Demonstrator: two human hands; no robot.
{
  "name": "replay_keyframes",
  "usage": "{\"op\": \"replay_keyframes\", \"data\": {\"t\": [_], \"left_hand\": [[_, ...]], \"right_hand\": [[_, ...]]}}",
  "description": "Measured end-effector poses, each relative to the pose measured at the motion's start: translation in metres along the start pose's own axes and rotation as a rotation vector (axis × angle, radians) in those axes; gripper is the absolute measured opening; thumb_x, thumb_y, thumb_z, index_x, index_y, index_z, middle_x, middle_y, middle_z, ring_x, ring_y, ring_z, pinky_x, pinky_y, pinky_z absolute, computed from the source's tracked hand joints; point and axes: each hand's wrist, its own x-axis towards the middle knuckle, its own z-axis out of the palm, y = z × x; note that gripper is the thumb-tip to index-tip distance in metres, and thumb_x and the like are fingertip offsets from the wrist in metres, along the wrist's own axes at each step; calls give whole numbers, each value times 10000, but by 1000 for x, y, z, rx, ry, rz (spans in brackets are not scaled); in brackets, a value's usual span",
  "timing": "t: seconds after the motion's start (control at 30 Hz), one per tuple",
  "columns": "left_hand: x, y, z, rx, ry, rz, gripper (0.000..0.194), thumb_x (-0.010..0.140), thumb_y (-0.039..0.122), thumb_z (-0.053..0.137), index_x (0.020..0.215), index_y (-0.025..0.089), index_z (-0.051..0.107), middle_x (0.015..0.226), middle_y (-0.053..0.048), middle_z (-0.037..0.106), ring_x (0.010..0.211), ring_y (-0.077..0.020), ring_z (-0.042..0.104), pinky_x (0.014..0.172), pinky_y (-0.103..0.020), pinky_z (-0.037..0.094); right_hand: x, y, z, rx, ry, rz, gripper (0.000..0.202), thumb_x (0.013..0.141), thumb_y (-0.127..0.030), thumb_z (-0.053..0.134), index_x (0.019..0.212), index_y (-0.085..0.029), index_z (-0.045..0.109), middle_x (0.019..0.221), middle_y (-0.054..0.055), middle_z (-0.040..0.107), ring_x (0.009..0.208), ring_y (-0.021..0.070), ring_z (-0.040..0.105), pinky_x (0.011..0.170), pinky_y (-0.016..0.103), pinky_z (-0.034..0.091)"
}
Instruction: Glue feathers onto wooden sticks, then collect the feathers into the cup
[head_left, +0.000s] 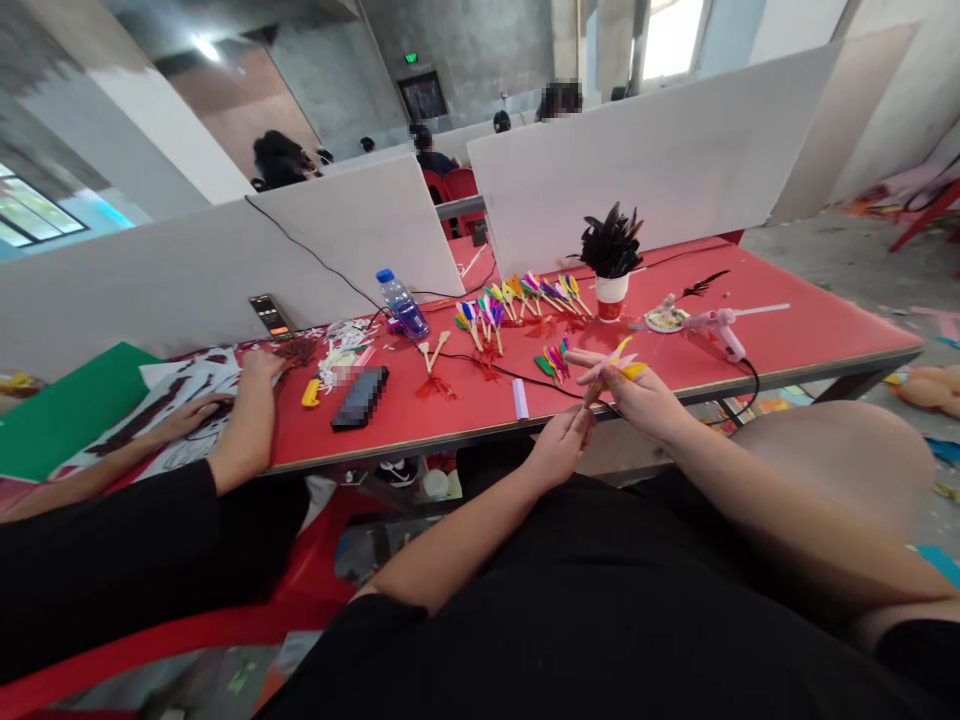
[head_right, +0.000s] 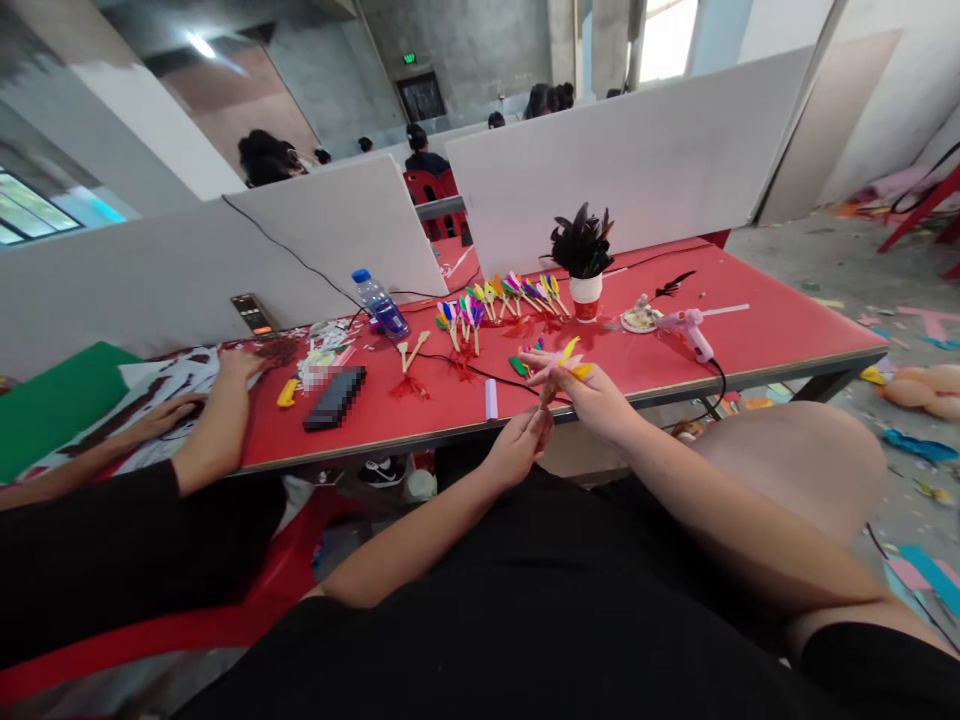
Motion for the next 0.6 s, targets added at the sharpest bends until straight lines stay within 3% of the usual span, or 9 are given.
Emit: {"op": "replay_keyframes", "data": {"t": [0.13,0.23,0.33,0.47,0.6], "left_hand": [[-3,0,4,19,24,16,704,1024,909,481,869,223,477,728,49,402,625,-115,346,568,-249,285],[-7,2,6,18,27,-1,642,1073,838,461,871,229,465,747,45,413,636,-119,369,583,-252,307],[-10,3,3,102,33,13,580,1112,756,450,881,224,481,771,34,440,677,-132,402,625,-265,337],[-15,9,-3,188,-31,55,514,1150,664,413,908,218,495,794,25,464,719,-147,420,674,-286,352],[-21,21,-5,250,-93,39,466,1161,592,432,909,209,513,806,21,491,745,-149,439,714,-293,363]], "right_hand": [[0,2,2,103,23,50,534,1024,-771,685,940,-272,857,1700,65,637,1458,370,647,1250,578,492],[2,8,-4,65,33,57,565,1006,-798,685,972,-261,859,1634,83,681,1458,373,631,1237,560,500],[7,10,-18,-169,18,-10,521,998,-755,737,969,-256,884,1400,105,774,1368,353,665,1186,513,523],[13,-6,-39,-401,-91,-150,506,1032,-713,723,945,-251,909,927,96,765,943,265,698,900,436,588],[13,-31,-48,-489,-253,-164,483,1042,-672,737,876,-251,905,820,92,776,744,224,687,708,389,542]]}}
